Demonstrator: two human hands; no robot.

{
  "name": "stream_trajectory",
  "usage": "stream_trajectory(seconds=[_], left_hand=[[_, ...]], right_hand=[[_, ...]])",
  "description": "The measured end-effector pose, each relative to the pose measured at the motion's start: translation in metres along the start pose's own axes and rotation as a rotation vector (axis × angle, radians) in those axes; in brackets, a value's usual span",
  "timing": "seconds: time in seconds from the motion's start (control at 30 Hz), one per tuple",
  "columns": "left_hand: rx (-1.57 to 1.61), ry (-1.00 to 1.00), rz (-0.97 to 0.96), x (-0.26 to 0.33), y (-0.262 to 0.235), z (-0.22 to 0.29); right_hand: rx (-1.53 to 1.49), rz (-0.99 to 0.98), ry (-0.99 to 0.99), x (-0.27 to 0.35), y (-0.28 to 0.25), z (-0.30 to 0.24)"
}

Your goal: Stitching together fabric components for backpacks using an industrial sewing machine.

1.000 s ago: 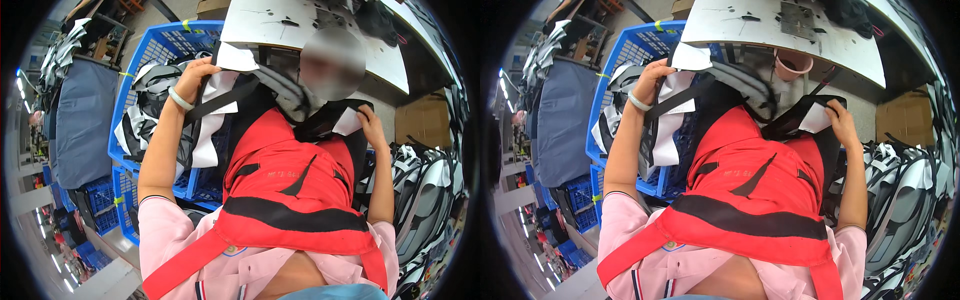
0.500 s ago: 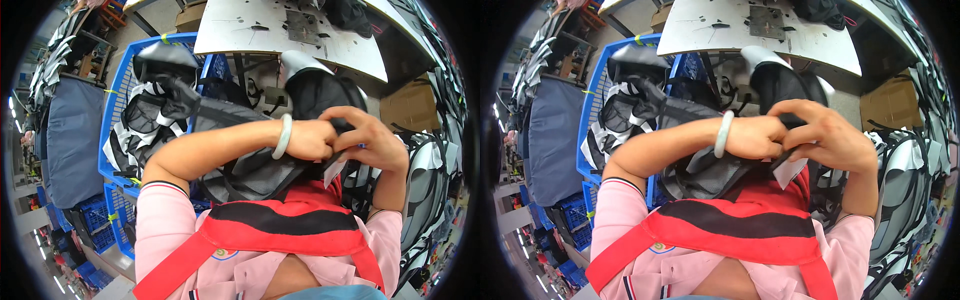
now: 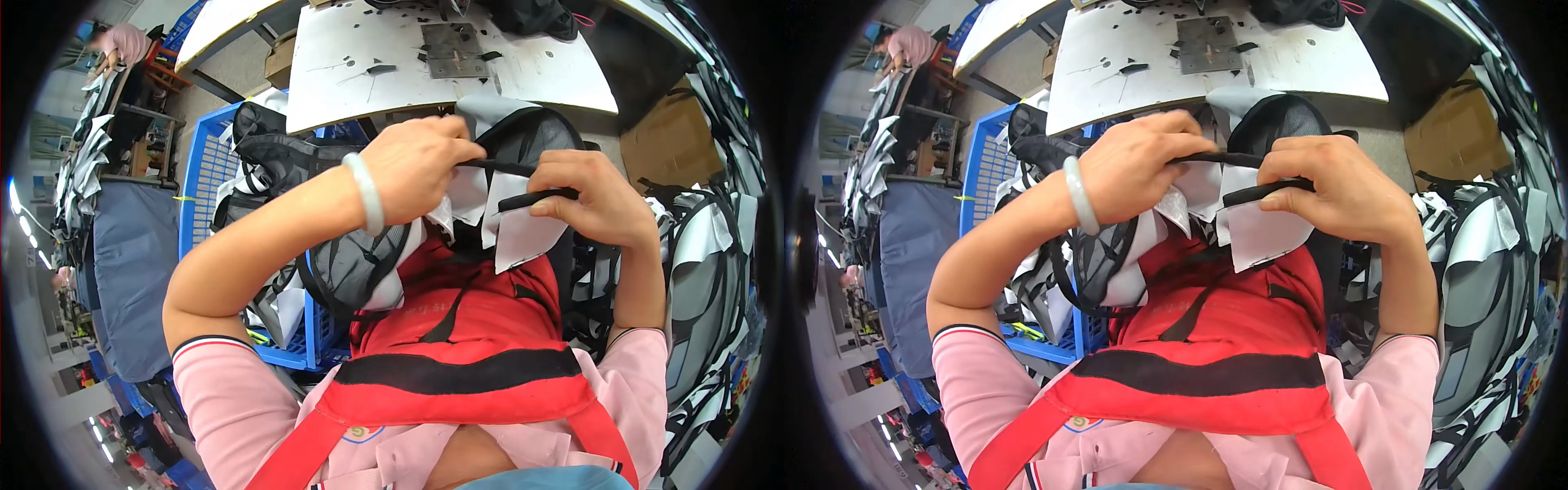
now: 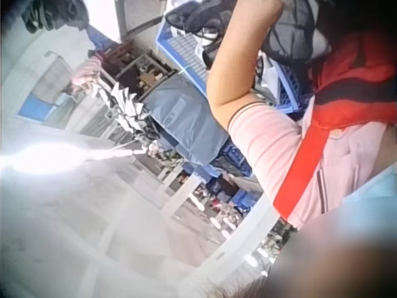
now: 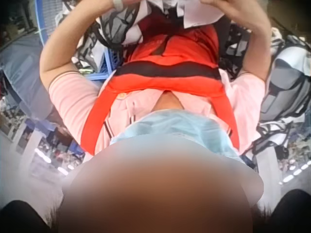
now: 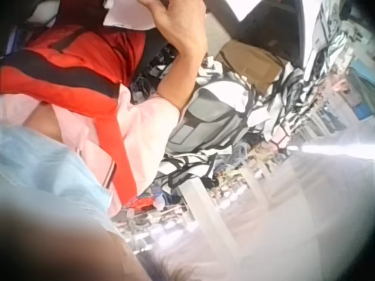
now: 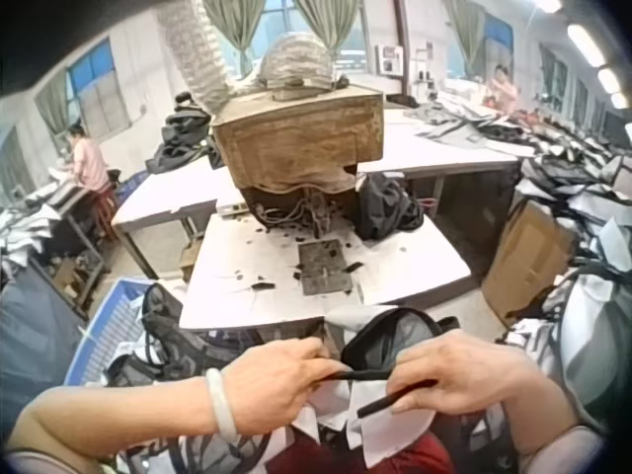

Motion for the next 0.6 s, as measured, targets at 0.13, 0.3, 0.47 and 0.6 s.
stream_trajectory(seconds=[0.13,0.3,0.47,0.6], left_hand=[[0.210,-0.064,-0.022,0.006,0.013,-0.022],[0.667,-0.386,-0.078,-0.003,0.033,-0.049],[0.944,-0.434,0.104,-0.023,0.009,-0.075],[1.023,-0.443,0.262,-0.045,-0.007,-0.090]], right_hand=[[-0.100,-0.004,-0.002,-0.007,0.018,0.016],[-0.196,0.016,0.058,-0.021,0.017,0.040],[-0.210,0.139,0.121,-0.034,-0.026,0.056],[-0.125,0.186,0.071,-0.058,-0.049,0.066]])
Point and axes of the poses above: each hand's wrist, its own x-axis away from the middle knuckle, its own y-axis out of the palm, z = x × y, the point moved 2 cm from there along -x, towards the middle knuckle, and after that the axes turned 3 degrees about -x, right-handed, at the moved point
